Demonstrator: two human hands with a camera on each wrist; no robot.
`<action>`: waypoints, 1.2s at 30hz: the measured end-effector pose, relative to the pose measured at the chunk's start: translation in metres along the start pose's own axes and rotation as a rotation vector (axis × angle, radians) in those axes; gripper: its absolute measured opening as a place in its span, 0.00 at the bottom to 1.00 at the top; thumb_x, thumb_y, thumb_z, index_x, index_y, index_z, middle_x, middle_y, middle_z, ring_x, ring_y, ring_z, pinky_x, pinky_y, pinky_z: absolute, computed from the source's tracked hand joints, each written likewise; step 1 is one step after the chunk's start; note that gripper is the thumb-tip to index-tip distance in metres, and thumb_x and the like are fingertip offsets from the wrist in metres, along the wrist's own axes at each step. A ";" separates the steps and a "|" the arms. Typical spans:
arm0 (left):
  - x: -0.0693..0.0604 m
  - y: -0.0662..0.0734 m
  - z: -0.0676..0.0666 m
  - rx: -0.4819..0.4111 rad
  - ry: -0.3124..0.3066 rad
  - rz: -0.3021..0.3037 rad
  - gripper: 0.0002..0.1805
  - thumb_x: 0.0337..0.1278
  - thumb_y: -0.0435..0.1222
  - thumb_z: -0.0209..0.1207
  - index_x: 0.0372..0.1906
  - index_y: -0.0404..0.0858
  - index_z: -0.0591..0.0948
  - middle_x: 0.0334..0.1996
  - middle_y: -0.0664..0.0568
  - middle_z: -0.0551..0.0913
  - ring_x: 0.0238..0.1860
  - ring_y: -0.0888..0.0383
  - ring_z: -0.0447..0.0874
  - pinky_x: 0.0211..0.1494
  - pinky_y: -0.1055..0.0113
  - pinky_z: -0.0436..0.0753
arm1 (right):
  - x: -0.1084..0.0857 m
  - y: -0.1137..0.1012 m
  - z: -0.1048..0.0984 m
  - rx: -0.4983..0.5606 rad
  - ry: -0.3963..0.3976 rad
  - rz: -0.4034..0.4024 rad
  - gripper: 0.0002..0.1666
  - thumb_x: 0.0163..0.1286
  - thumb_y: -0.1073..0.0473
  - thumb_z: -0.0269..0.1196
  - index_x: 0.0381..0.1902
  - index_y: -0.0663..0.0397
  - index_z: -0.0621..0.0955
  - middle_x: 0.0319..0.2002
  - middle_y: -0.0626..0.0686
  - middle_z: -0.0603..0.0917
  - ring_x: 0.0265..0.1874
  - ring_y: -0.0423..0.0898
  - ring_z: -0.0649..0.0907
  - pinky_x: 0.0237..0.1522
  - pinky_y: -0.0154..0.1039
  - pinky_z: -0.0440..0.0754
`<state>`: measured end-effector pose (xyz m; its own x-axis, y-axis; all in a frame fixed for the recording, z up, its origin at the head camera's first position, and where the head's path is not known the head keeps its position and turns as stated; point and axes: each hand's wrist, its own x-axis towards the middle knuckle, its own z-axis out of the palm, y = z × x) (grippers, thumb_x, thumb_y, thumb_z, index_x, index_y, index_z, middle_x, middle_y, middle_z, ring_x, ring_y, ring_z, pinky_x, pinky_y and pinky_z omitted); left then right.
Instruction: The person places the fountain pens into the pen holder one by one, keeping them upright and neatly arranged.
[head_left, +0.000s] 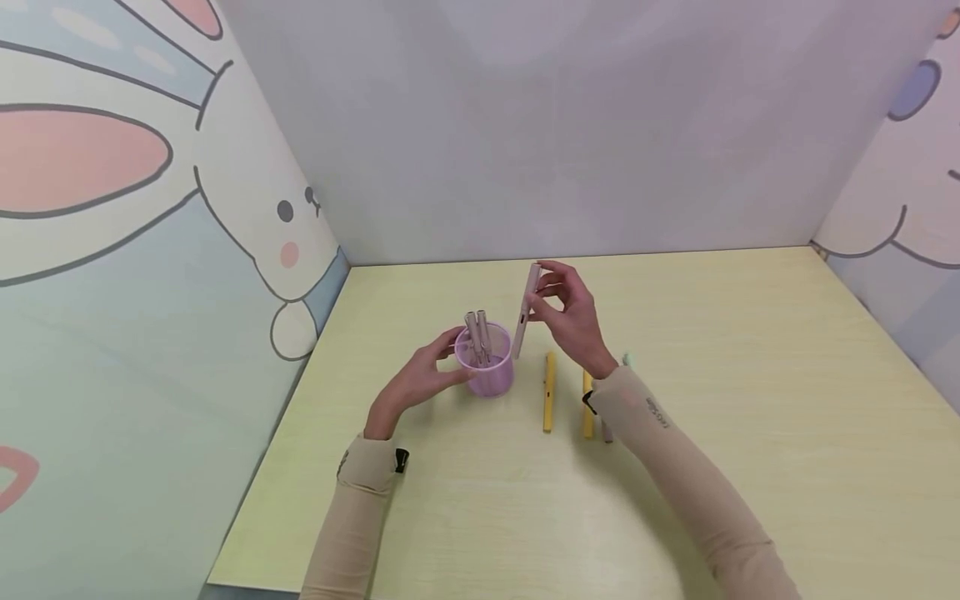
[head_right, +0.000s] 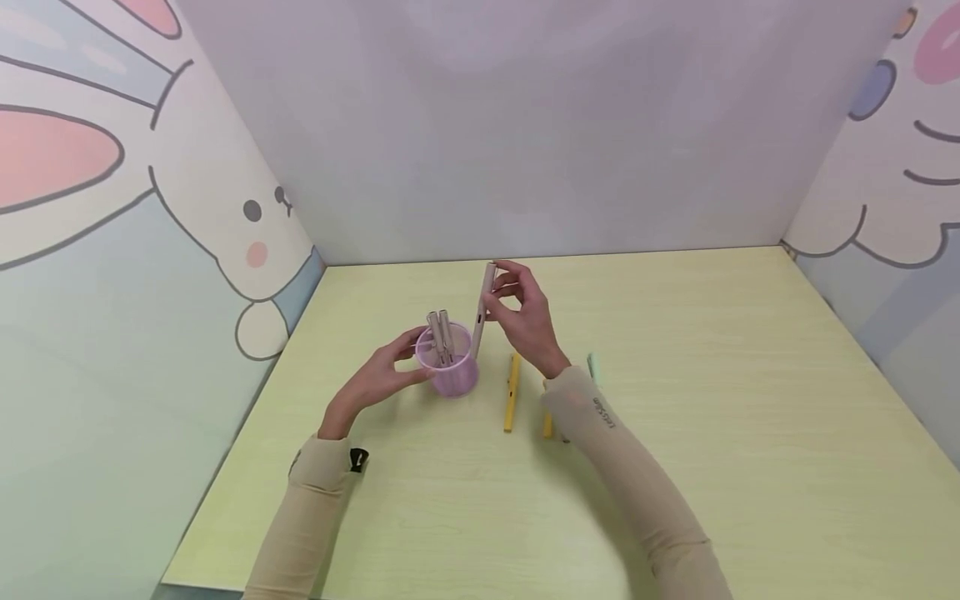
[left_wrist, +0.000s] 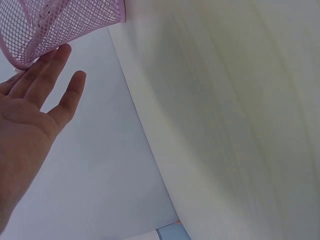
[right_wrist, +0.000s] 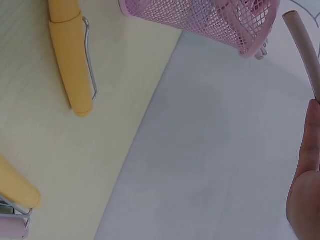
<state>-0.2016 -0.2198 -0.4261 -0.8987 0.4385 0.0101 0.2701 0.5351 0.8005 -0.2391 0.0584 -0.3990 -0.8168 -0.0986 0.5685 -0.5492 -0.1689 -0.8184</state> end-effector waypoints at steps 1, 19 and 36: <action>0.000 0.000 0.000 0.000 0.000 0.001 0.44 0.67 0.44 0.66 0.81 0.40 0.60 0.75 0.42 0.68 0.72 0.40 0.70 0.71 0.41 0.70 | 0.000 0.000 0.001 -0.003 -0.001 -0.001 0.29 0.69 0.79 0.63 0.67 0.71 0.71 0.45 0.61 0.76 0.40 0.48 0.82 0.34 0.44 0.90; 0.001 0.000 0.000 -0.016 -0.003 0.007 0.44 0.66 0.43 0.67 0.81 0.39 0.60 0.75 0.42 0.68 0.72 0.40 0.70 0.71 0.41 0.70 | 0.004 0.004 0.016 0.041 0.007 -0.002 0.29 0.70 0.77 0.63 0.67 0.71 0.69 0.45 0.62 0.76 0.41 0.51 0.81 0.35 0.45 0.90; 0.002 -0.001 0.001 -0.017 0.007 -0.003 0.43 0.66 0.45 0.67 0.81 0.41 0.61 0.75 0.44 0.69 0.72 0.41 0.70 0.71 0.43 0.70 | -0.005 -0.007 0.030 -0.070 -0.092 0.081 0.28 0.70 0.81 0.60 0.66 0.77 0.68 0.45 0.73 0.74 0.43 0.55 0.79 0.37 0.41 0.89</action>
<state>-0.2031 -0.2185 -0.4273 -0.9018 0.4320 0.0122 0.2620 0.5240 0.8104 -0.2259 0.0306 -0.3934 -0.8411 -0.1993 0.5027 -0.4955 -0.0883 -0.8641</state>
